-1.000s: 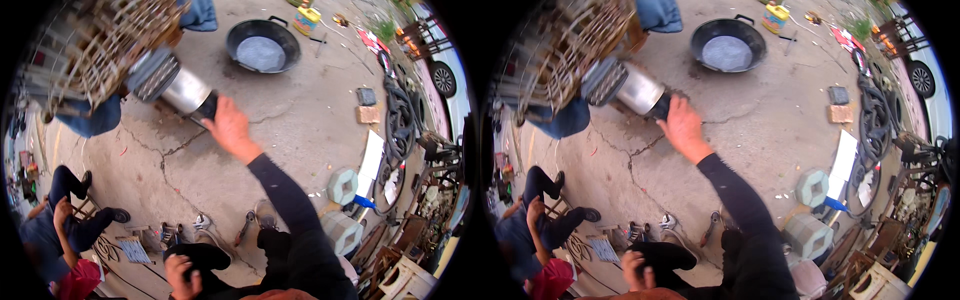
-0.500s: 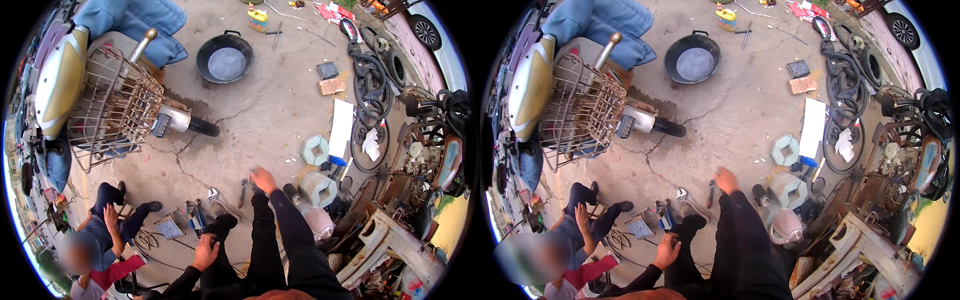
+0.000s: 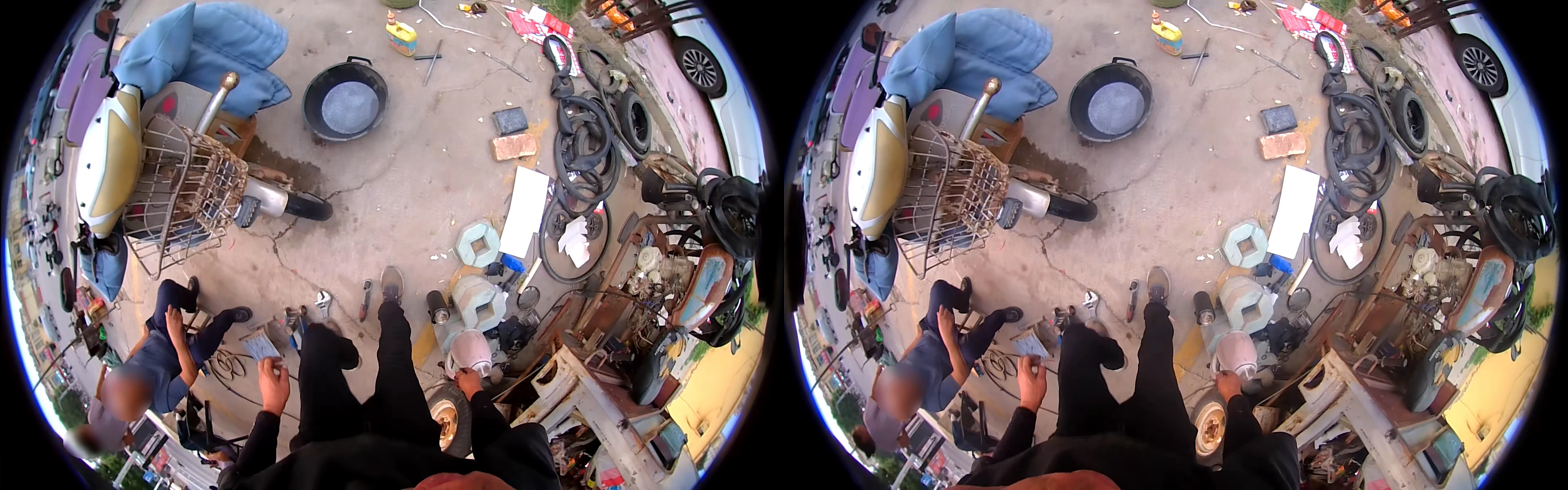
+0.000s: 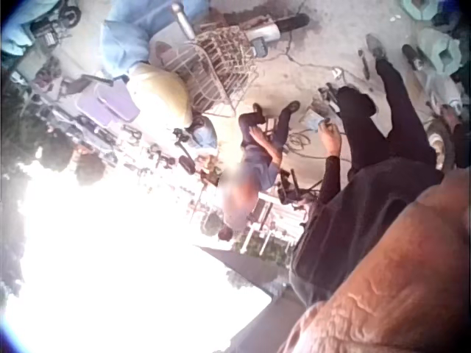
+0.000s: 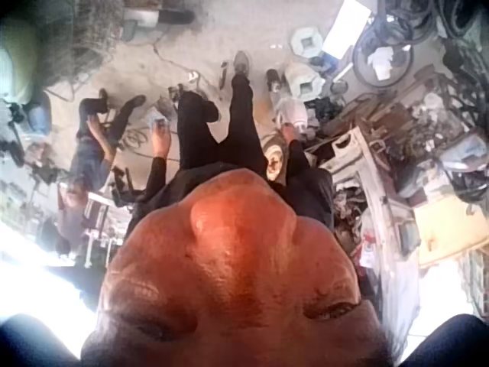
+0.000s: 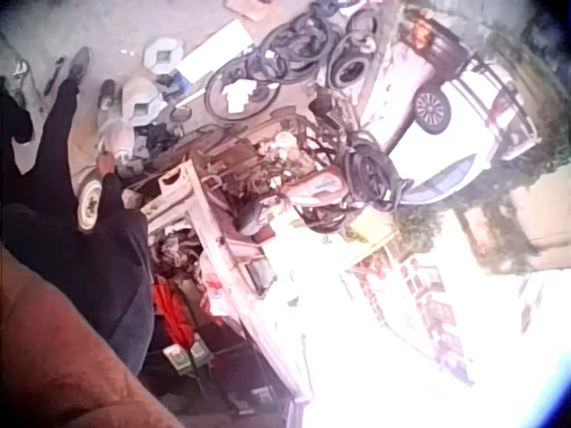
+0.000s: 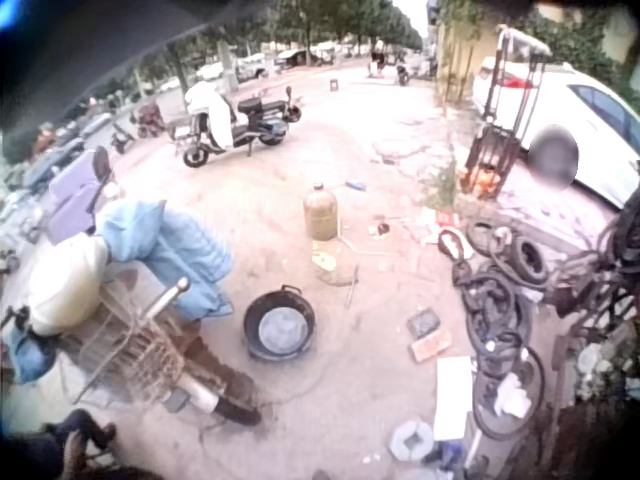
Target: The person cleans a motorcycle tire with a sponge and soapy water, then uses a pressure gauge to check and inflate the tire. They wipe the tire with a red cloth and continue adjusting components on the wheel.
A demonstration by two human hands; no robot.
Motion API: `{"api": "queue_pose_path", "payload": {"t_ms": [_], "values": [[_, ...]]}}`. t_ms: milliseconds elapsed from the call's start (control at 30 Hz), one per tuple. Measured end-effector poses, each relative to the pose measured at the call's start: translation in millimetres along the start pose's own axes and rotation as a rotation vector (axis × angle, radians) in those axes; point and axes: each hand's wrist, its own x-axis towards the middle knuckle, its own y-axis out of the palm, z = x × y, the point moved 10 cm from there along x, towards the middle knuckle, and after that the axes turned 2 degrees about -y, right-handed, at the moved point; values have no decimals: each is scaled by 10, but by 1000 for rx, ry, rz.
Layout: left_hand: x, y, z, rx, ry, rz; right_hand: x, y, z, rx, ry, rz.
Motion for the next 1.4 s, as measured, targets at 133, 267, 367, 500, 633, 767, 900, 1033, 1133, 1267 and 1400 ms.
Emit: {"api": "queue_pose_path", "payload": {"t_ms": [133, 267, 367, 500, 633, 767, 900, 1033, 1133, 1267, 1400], "values": [[367, -166, -369, 106, 67, -25, -55, -43, 428, 275, 31, 11], [662, 16, -335, 118, 20, 23, 7, -462, 1159, 293, -67, -62], [968, 343, -229, 150, -15, 86, 202, -913, 1921, 352, -166, -129], [1787, 653, -446, 163, -38, 128, 259, -1653, 3335, 267, -80, -258], [2932, 848, -1194, -33, -181, 110, 604, -2180, 4778, 84, -293, -282], [3924, 1093, -2615, -434, -239, 230, 1008, -2527, 6222, 102, -379, -296], [4607, 1415, -3775, -306, -231, 410, 1392, -2560, 7402, 30, -411, -212], [5140, 2143, -4140, -482, -79, 292, 2137, -2332, 8287, -53, -459, -52], [5626, 2858, -3959, -504, -189, 267, 3093, -2100, 8648, -92, -515, 63], [6187, 3531, -3690, -419, -369, 185, 4690, -1843, 8880, -343, -581, 71], [6635, 4026, -3509, -151, -383, 30, 6509, -1844, 8908, -645, -489, 73]]}}
